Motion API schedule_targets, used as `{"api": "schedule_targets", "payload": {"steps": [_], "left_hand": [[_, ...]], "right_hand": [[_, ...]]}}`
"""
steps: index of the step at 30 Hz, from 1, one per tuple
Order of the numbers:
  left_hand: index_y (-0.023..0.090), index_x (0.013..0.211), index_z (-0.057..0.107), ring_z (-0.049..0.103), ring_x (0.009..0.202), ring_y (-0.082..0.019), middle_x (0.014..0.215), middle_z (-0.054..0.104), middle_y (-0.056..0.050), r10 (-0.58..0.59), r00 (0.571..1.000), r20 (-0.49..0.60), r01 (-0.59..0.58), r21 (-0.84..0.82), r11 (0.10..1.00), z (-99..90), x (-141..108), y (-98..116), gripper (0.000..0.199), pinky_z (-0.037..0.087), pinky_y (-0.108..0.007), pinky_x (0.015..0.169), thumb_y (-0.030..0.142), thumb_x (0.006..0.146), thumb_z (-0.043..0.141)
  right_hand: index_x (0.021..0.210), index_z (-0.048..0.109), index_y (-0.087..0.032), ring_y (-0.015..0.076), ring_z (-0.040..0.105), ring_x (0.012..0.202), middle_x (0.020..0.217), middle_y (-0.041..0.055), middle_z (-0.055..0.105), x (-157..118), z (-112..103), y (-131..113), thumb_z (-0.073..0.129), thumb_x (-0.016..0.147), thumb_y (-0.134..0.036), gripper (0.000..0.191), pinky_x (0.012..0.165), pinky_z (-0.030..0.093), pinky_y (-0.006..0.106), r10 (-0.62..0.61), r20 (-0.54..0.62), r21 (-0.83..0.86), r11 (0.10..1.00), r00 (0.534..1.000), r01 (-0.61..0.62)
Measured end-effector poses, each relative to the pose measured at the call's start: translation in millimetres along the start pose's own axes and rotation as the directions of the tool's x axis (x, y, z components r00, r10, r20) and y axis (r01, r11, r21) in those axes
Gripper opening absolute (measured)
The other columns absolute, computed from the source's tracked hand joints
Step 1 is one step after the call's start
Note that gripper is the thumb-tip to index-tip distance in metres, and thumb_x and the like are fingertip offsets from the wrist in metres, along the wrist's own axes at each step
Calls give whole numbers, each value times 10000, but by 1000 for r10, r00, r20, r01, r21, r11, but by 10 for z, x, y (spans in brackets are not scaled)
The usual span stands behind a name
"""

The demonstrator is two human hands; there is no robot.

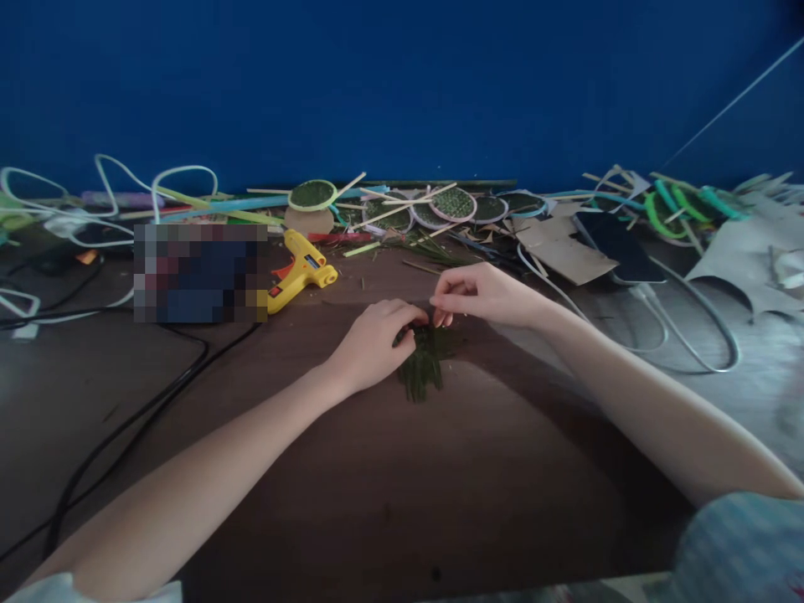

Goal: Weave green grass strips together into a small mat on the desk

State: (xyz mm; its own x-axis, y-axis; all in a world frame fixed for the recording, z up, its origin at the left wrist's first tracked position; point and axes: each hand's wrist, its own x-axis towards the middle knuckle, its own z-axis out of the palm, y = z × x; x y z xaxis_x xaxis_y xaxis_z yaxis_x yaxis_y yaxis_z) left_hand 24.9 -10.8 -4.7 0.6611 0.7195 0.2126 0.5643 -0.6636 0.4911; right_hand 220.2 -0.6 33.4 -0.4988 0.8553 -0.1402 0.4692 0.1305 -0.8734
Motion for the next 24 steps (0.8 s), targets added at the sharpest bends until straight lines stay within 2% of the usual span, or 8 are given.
{"api": "schedule_targets", "payload": {"steps": [5,9,14,20,24], "left_hand": [[177,946,592,544,936,-181,963,620,-32,1,1000,12,-1,20,1000,8,-2,-4,242,419,-349,839,75,777,451],[175,935,588,546,918,-178,937,621,-30,16,1000,-1,-16,18,1000,11,-6,-6,234,422,-341,825,73,775,452],[162,908,556,551,819,-155,870,609,-20,4,1000,-19,-4,6,1000,2,-8,6,198,429,-313,770,62,758,475],[167,956,489,551,785,-148,887,575,-17,-68,998,-10,68,-31,997,-6,-17,27,231,433,-313,743,178,750,593],[173,962,464,551,778,-139,938,538,-22,-102,995,-11,101,-58,993,-11,-21,30,260,440,-308,724,189,745,606]], "right_hand": [[740,545,-170,113,579,536,614,28,636,22,15,14,514,810,-393,236,542,459,253,65,-78,-95,993,995,-72],[726,530,-175,88,499,442,520,-10,572,32,23,33,514,800,-388,226,467,394,231,116,-62,-197,972,991,-126],[703,558,-179,81,479,467,525,-31,567,48,27,89,584,718,-323,147,473,348,220,119,-24,-293,949,993,-121],[681,554,-182,91,480,481,520,-33,570,75,23,136,602,676,-281,110,477,337,225,153,-37,-268,950,988,-157],[672,551,-180,87,473,477,501,-38,560,83,13,132,605,663,-248,87,478,331,222,158,-24,-248,956,987,-159]]}}
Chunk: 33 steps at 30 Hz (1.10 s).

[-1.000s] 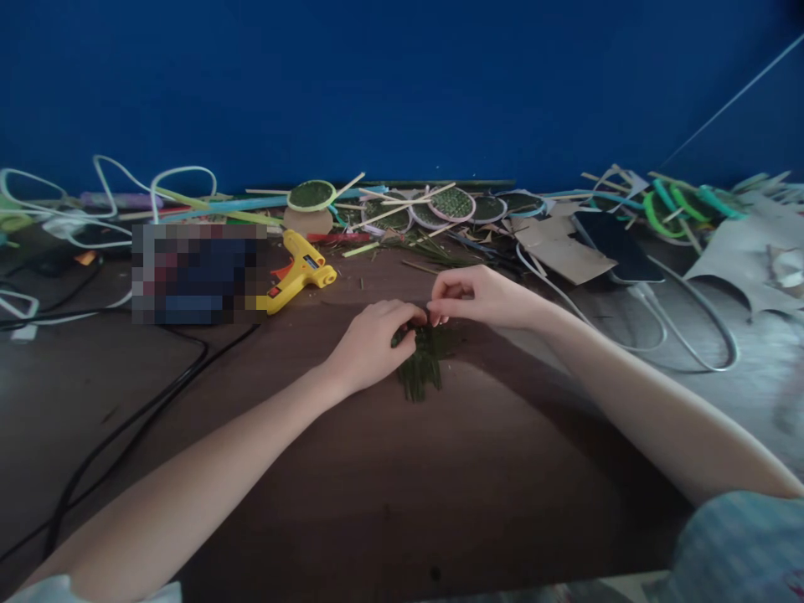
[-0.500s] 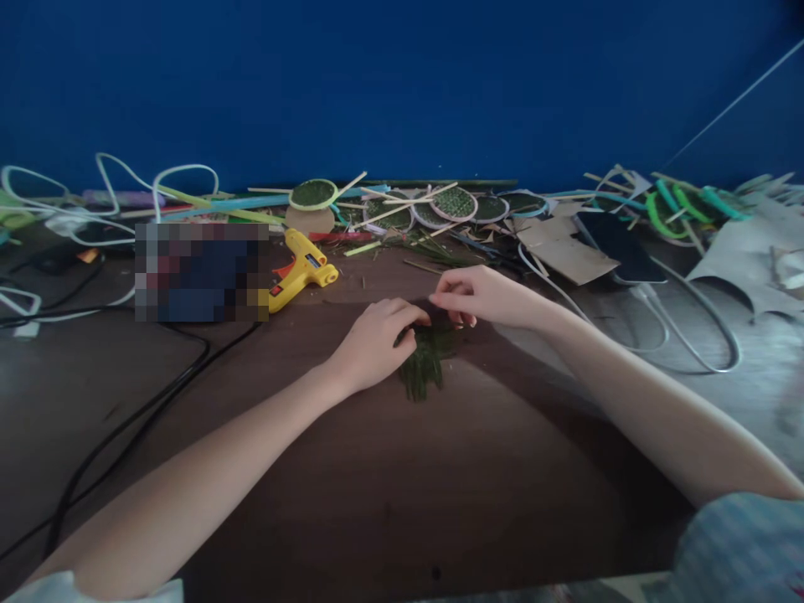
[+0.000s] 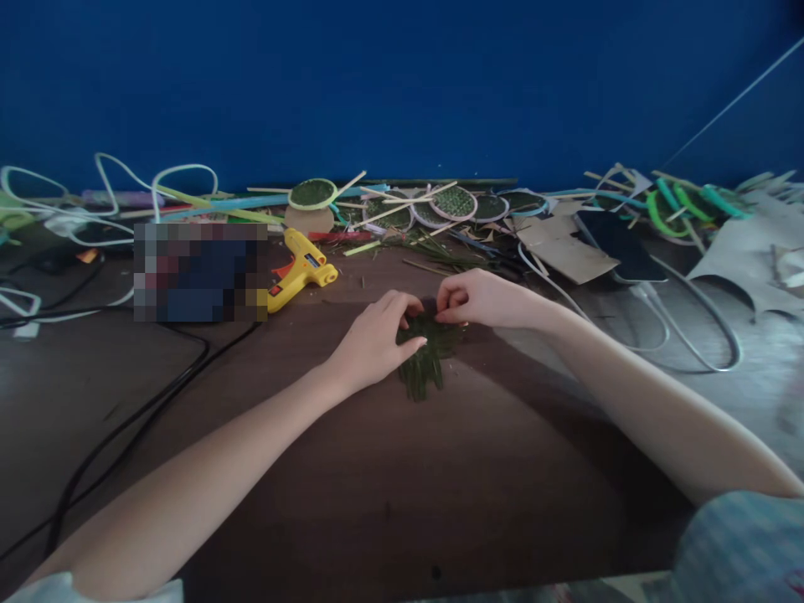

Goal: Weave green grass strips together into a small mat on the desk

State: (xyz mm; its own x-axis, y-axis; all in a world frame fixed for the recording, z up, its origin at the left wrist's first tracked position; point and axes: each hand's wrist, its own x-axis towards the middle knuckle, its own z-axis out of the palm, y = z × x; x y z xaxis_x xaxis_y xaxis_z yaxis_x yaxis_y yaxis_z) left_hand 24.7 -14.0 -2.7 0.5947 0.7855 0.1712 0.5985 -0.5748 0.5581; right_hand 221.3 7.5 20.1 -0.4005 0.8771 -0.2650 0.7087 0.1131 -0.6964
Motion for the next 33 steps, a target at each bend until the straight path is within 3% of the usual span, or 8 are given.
{"api": "schedule_targets", "payload": {"steps": [8,13,16,21,33], "left_hand": [[187,954,448,534,829,-154,966,507,-26,25,999,-19,-26,-36,999,-2,-8,-26,275,438,-311,765,196,749,631],[175,953,468,469,966,-263,990,512,-63,12,991,-135,19,224,974,29,-16,-30,397,391,-419,814,352,688,705],[167,941,461,469,933,-261,975,512,-67,-31,984,-177,78,267,961,45,-17,-49,452,394,-415,796,413,660,715],[163,956,447,494,906,-217,960,508,-59,-35,992,-119,51,141,989,-5,-7,-117,458,421,-363,802,379,662,724],[134,968,492,496,930,-240,973,543,-83,22,991,-133,8,225,974,-39,-9,-180,476,419,-375,823,403,652,726]], "right_hand": [[720,612,-169,102,516,530,558,-15,595,-2,-17,-2,584,670,-259,106,509,367,225,-31,23,-13,999,999,31],[717,604,-171,114,526,532,554,-8,594,-2,-34,8,598,665,-282,123,504,373,235,-42,47,-9,999,998,42],[714,601,-176,116,527,526,549,-10,594,3,-45,18,601,665,-300,133,504,375,241,-40,57,-24,999,998,42],[719,597,-178,109,520,523,541,-20,585,11,-52,44,607,667,-307,139,504,368,237,-66,56,-25,997,996,68],[728,606,-180,99,507,527,593,-15,581,34,-48,93,625,656,-334,171,489,352,228,-96,48,-44,994,994,98]]}}
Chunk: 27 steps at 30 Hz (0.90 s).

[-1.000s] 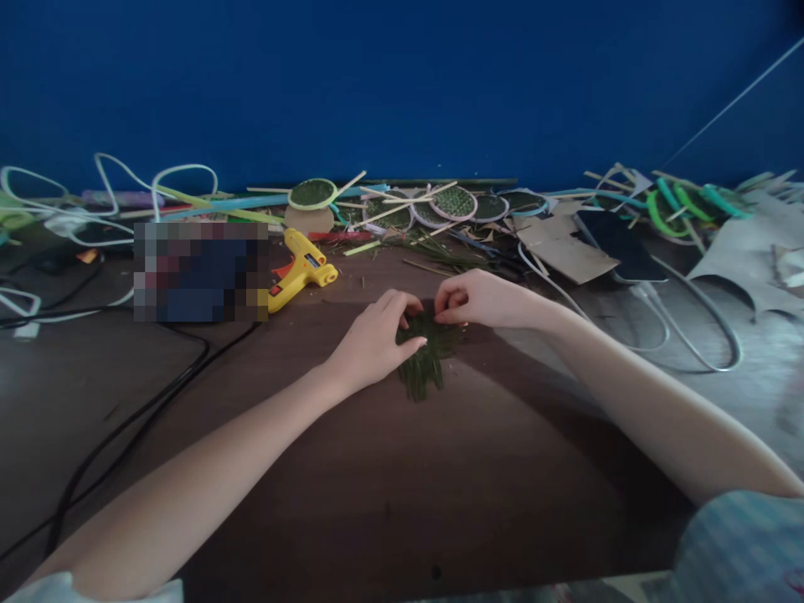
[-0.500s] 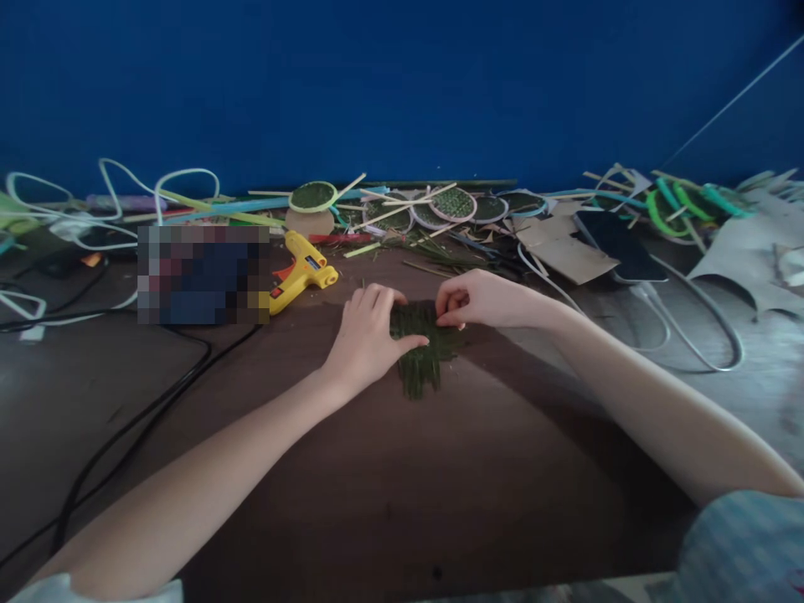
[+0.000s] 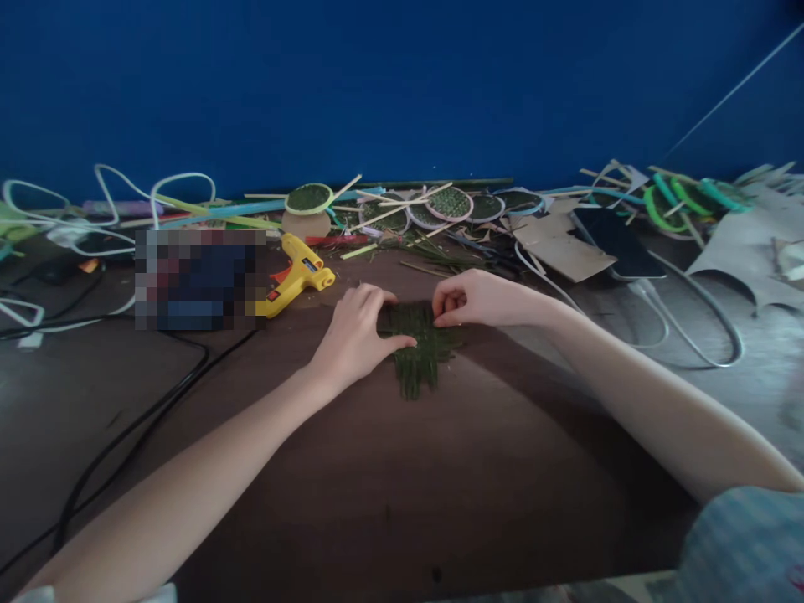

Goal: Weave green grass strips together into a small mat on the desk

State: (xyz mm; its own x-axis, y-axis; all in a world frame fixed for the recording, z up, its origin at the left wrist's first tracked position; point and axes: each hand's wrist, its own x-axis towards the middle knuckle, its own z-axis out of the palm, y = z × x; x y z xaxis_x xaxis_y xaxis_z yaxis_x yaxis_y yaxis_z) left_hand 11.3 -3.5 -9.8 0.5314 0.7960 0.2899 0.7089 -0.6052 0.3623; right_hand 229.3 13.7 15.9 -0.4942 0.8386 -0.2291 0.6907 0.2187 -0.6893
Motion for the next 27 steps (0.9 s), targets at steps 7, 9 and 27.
{"api": "schedule_targets", "payload": {"steps": [7,9,27], "left_hand": [[149,954,508,501,894,-249,939,570,-76,17,1000,6,-17,71,997,-2,-14,9,459,412,-380,777,468,675,686],[146,951,521,501,904,-250,951,578,-78,29,1000,7,-29,64,998,-11,-15,24,436,408,-386,788,467,695,669],[203,955,521,500,982,-208,983,524,-32,-65,984,165,100,-215,971,-138,65,-58,283,407,-400,890,163,702,642]], "right_hand": [[717,597,-176,95,491,525,589,-19,556,-11,6,-42,623,655,-313,152,498,346,227,7,-11,-16,1000,1000,-7],[717,580,-178,92,477,529,596,-23,541,-12,8,-41,625,656,-316,158,504,341,227,-2,-28,-25,1000,1000,1],[767,429,-201,205,433,862,876,42,483,-5,218,-172,674,636,-404,343,734,345,304,-204,-142,-288,945,969,157]]}}
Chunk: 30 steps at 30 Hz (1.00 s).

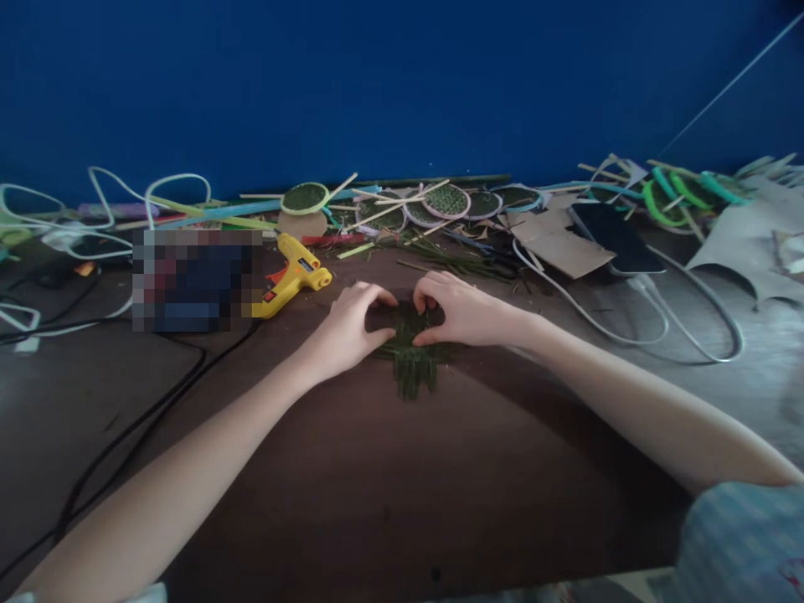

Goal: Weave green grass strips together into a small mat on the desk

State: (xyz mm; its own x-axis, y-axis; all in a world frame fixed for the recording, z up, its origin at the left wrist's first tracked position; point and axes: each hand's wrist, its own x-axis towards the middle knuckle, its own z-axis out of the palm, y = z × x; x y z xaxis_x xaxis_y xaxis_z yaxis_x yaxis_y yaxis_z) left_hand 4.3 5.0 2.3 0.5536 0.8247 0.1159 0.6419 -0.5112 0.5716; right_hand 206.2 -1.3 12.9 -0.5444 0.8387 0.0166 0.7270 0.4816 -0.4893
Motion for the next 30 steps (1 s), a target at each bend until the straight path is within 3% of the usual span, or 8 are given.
{"api": "schedule_targets", "payload": {"steps": [24,30], "left_hand": [[207,961,496,519,961,-198,999,492,-37,-45,999,0,44,-40,998,7,37,-4,324,423,-408,894,154,686,658],[197,955,502,515,956,-190,995,491,-37,-44,999,16,44,-27,999,-4,49,-5,319,423,-387,889,160,680,660]], "right_hand": [[759,437,-200,198,436,842,833,31,488,40,2,33,715,602,-412,384,718,340,283,2,25,38,999,1000,-3],[774,475,-190,191,434,831,845,40,498,32,4,8,625,705,-394,263,736,336,293,15,26,17,1000,1000,-16]]}}
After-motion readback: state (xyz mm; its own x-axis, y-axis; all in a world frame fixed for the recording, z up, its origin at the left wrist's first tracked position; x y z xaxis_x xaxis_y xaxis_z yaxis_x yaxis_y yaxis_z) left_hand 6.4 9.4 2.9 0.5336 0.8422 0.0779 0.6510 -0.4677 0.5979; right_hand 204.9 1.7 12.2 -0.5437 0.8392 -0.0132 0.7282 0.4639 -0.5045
